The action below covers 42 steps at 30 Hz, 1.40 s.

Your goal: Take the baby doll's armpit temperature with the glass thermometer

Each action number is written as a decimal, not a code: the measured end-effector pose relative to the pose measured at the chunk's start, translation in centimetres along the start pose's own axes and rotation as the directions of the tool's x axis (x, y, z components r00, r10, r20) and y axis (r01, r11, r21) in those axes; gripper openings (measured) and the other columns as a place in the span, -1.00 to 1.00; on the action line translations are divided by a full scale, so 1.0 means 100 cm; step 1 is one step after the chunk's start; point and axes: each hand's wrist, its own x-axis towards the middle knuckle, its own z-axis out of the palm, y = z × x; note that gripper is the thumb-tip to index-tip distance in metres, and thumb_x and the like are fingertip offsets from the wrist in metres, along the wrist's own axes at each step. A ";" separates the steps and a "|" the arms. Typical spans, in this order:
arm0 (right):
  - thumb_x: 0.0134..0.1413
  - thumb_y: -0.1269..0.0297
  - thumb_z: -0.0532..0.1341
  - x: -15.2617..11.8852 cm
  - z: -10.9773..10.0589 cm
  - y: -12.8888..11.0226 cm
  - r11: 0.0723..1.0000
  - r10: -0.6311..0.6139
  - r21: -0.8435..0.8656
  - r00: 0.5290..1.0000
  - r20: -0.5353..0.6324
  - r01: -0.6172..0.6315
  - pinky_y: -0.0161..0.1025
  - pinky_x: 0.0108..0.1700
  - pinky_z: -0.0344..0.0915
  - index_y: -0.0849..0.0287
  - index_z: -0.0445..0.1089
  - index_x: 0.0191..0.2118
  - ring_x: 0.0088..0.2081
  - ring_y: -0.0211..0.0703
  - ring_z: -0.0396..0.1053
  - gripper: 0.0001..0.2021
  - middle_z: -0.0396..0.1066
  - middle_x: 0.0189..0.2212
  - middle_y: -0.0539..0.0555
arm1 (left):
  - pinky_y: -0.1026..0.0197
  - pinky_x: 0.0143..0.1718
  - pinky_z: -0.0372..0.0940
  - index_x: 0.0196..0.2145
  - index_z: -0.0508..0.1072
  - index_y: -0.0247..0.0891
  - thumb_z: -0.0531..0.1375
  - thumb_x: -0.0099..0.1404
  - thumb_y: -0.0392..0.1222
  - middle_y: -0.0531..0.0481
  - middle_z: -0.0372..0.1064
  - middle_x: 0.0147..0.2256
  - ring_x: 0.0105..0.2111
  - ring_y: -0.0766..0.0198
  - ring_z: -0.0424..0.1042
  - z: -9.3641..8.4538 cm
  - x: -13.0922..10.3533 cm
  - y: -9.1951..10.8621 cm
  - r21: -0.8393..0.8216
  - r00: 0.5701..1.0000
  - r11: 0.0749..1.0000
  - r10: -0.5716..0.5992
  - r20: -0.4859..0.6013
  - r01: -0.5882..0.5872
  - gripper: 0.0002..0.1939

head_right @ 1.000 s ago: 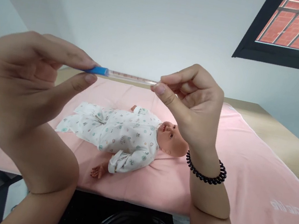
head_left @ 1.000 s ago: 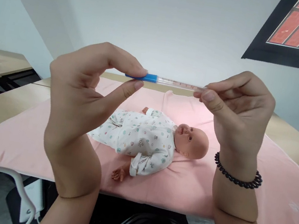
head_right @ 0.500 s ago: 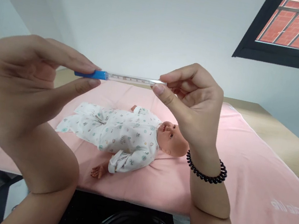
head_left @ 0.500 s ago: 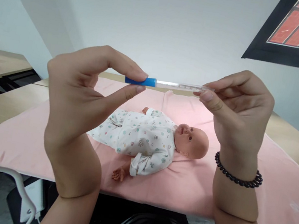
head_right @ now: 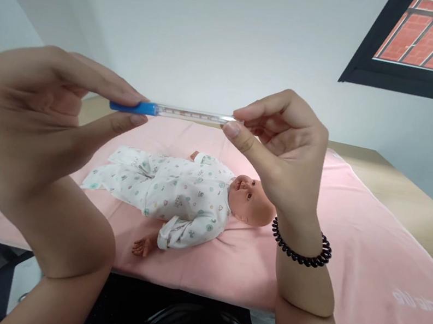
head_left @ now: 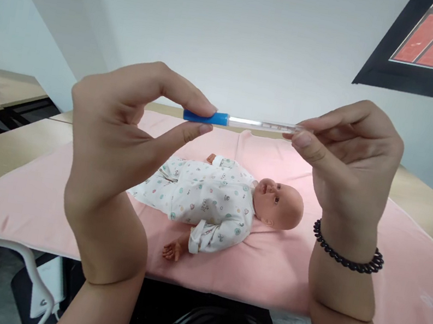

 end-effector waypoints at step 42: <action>0.04 0.49 0.41 0.002 0.003 -0.001 0.999 0.007 0.046 1.000 -0.016 -0.007 -0.18 -0.32 0.44 0.04 0.51 -0.34 -0.38 -0.19 0.50 -0.83 0.49 -0.46 -0.07 | -0.17 -0.19 0.47 -0.14 0.60 0.20 0.36 0.22 -0.26 0.11 0.56 -0.23 -0.24 0.04 0.56 0.001 -0.001 0.001 0.001 0.999 0.999 -0.052 0.002 0.052 -0.67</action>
